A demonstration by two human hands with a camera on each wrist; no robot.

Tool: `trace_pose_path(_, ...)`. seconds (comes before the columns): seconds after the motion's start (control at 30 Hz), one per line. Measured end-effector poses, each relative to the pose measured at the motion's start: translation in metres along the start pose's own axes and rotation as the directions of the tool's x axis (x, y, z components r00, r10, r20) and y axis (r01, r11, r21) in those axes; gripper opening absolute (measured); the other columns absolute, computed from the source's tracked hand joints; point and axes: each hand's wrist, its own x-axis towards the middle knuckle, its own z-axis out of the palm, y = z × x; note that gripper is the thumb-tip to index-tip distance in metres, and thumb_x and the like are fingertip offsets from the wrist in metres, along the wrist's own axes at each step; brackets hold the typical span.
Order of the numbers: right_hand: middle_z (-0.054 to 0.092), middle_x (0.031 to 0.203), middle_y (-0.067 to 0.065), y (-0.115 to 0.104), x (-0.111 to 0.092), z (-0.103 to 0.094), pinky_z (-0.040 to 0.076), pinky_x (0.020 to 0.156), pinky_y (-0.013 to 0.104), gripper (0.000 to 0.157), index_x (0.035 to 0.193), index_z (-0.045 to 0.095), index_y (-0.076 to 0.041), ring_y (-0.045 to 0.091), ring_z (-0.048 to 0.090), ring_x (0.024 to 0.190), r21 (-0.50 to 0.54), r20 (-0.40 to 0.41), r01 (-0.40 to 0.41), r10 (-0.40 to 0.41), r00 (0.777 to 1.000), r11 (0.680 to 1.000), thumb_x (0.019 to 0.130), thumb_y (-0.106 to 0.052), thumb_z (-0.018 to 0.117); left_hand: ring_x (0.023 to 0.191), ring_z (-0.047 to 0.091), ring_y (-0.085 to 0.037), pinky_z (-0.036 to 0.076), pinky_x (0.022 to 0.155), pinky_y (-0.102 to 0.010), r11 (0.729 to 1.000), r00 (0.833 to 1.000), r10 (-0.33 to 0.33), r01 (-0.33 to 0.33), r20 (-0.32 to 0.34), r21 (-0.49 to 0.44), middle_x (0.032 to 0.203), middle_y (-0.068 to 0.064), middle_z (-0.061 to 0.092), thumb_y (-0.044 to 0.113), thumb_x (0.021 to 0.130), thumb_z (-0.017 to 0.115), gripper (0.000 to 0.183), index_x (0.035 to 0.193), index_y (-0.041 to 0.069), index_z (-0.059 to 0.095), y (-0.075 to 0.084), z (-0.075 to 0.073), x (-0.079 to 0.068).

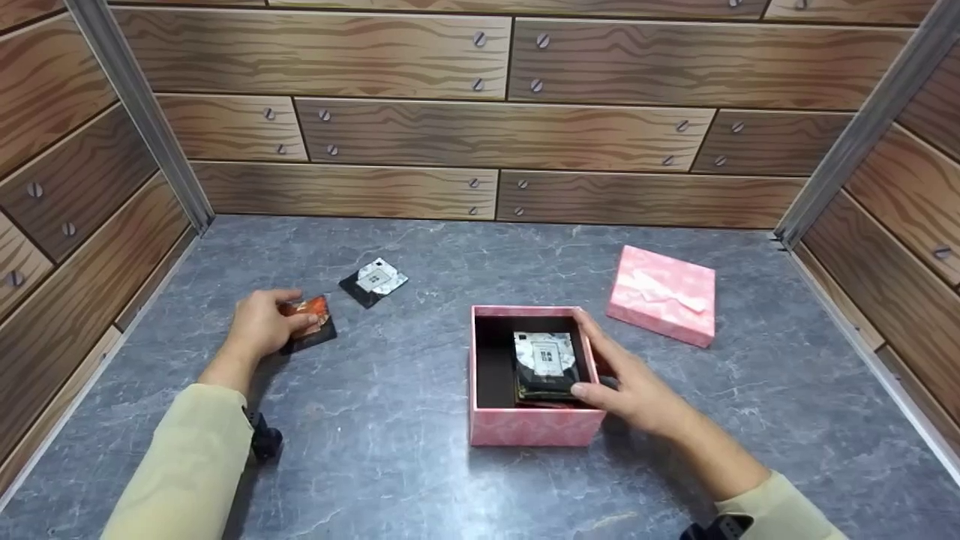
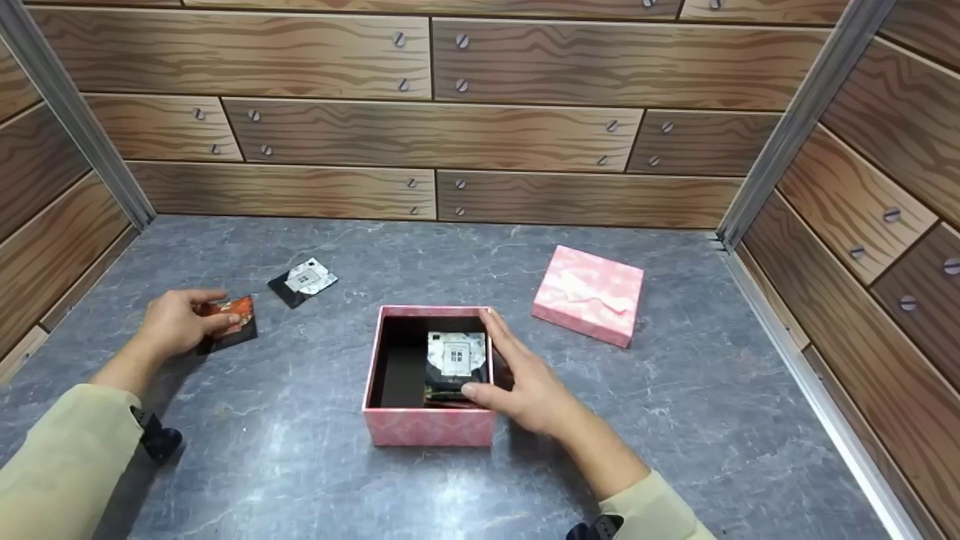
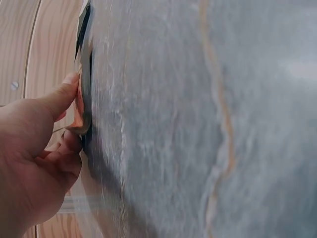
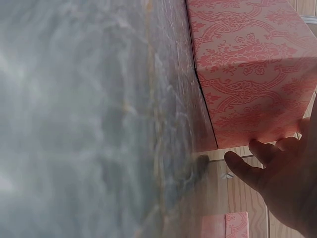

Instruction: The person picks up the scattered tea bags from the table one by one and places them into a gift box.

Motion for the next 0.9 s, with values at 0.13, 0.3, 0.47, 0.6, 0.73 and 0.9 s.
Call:
trace_pose_path(0.13,0.021,0.173,0.021,0.001,0.000,0.000,0.039,0.113,0.061,0.097,0.171,0.017,-0.017,0.045,0.042,0.146,0.003,0.006,-0.014,0.014,1.000,1.000,0.095,-0.027,0.076,0.118,0.063,-0.047,0.050,0.101,-0.058,1.000,1.000,0.004,-0.004,-0.010,-0.021,0.124,-0.027,0.071,0.023,0.098,0.080,0.045,0.133,-0.004,0.071,0.000,0.000,-0.001)
trace_pose_path(0.3,0.021,0.173,0.021,0.003,0.002,0.000,0.033,0.116,0.065,0.099,0.172,0.016,-0.023,0.046,0.037,0.149,-0.001,0.013,-0.028,0.028,1.000,1.000,0.094,-0.030,0.076,0.117,0.064,-0.045,0.049,0.103,-0.057,0.999,0.999,-0.008,0.007,-0.032,-0.042,0.122,-0.025,0.073,0.026,0.097,0.080,0.044,0.128,-0.004,0.073,0.002,-0.002,-0.004)
trace_pose_path(0.47,0.024,0.171,0.023,0.003,0.002,0.001,0.034,0.115,0.067,0.099,0.172,0.016,-0.026,0.048,0.040,0.147,0.004,0.017,-0.026,0.026,1.000,1.000,0.093,-0.031,0.076,0.120,0.063,-0.044,0.048,0.104,-0.056,0.997,1.000,-0.014,0.012,-0.021,-0.081,0.130,-0.028,0.069,0.027,0.097,0.079,0.051,0.135,-0.006,0.068,0.008,-0.008,-0.006)
trace_pose_path(0.6,0.024,0.171,0.023,0.001,0.002,0.001,0.035,0.115,0.066,0.099,0.172,0.016,-0.026,0.048,0.041,0.146,0.011,0.019,-0.022,0.022,1.000,1.000,0.093,-0.031,0.076,0.121,0.063,-0.045,0.048,0.105,-0.056,0.994,0.999,0.006,-0.010,-0.041,-0.106,0.133,-0.030,0.067,0.023,0.097,0.080,0.054,0.139,-0.008,0.064,0.021,-0.015,-0.008)
trace_pose_path(0.73,0.023,0.172,0.022,0.000,0.001,0.000,0.037,0.114,0.063,0.099,0.172,0.016,-0.022,0.045,0.042,0.146,0.020,0.015,-0.012,0.012,1.000,1.000,0.094,-0.028,0.076,0.125,0.060,-0.047,0.047,0.108,-0.057,0.988,0.995,0.046,-0.057,-0.085,-0.140,0.138,-0.033,0.062,0.018,0.096,0.080,0.057,0.142,-0.008,0.060,0.040,-0.024,-0.009)
trace_pose_path(0.9,0.021,0.173,0.020,0.000,-0.001,-0.001,0.042,0.111,0.057,0.096,0.171,0.017,-0.016,0.041,0.045,0.144,0.039,0.013,-0.003,0.002,1.000,0.999,0.095,-0.025,0.075,0.123,0.059,-0.047,0.048,0.108,-0.056,0.972,0.983,0.120,-0.145,-0.137,-0.187,0.140,-0.034,0.057,0.013,0.094,0.082,0.062,0.147,-0.007,0.057,0.076,-0.030,-0.015)
